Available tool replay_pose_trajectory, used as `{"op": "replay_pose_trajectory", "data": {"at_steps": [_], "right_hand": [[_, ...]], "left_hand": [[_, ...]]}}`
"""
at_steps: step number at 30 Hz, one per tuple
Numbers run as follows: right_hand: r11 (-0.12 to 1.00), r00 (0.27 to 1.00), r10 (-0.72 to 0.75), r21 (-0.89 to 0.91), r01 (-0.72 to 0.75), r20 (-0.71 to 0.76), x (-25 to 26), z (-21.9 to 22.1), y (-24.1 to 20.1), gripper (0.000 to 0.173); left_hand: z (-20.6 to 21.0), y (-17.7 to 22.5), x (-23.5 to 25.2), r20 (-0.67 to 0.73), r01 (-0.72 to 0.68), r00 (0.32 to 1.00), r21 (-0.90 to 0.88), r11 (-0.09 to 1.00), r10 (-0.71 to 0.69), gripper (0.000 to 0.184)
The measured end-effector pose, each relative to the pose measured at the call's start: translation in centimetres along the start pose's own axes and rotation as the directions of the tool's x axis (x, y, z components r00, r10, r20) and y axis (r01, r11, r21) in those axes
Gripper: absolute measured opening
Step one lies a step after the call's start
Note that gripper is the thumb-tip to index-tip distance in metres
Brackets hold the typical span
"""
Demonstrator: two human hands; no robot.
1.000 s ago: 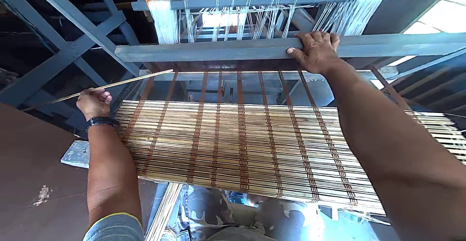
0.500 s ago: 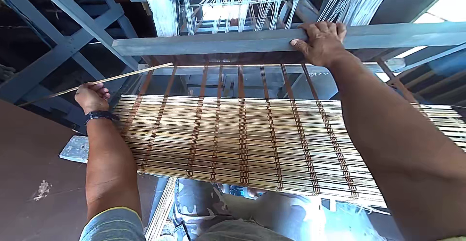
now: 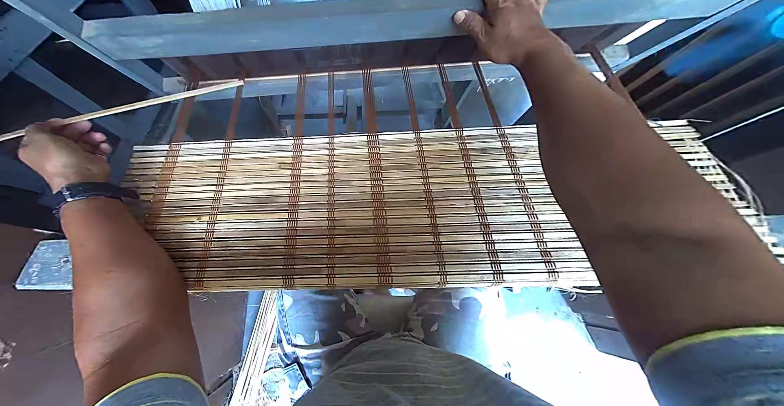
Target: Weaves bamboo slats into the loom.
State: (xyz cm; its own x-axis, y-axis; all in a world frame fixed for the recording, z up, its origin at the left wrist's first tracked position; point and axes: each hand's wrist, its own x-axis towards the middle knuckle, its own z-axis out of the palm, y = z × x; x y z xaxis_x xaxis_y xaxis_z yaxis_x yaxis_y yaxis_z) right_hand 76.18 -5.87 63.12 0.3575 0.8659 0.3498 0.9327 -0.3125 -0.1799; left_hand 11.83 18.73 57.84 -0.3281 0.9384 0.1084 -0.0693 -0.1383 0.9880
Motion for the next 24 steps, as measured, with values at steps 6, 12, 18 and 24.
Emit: {"op": "replay_pose_trajectory", "data": {"at_steps": [6, 12, 18, 24], "right_hand": [[1.0, 1.0, -0.011, 0.002, 0.011, -0.024, 0.1, 0.3, 0.3, 0.076], [0.999, 0.998, -0.043, 0.011, 0.044, -0.049, 0.2, 0.5, 0.3, 0.077], [0.998, 0.996, -0.055, 0.027, 0.057, -0.066, -0.1, 0.3, -0.1, 0.072], [0.997, 0.994, -0.067, 0.032, 0.069, -0.082, -0.2, 0.5, -0.1, 0.071]], "left_hand": [[0.3, 0.4, -0.1, -0.02, -0.004, 1.0, 0.003, 1.0, 0.004, 0.034], [0.0, 0.4, 0.1, -0.049, -0.014, 0.999, -0.034, 0.999, 0.012, 0.03], [-0.4, 0.3, 0.6, -0.047, -0.023, 0.999, -0.043, 0.999, 0.021, 0.031], [-0.7, 0.0, 1.5, -0.074, -0.023, 0.997, -0.053, 0.998, 0.02, 0.032]]}}
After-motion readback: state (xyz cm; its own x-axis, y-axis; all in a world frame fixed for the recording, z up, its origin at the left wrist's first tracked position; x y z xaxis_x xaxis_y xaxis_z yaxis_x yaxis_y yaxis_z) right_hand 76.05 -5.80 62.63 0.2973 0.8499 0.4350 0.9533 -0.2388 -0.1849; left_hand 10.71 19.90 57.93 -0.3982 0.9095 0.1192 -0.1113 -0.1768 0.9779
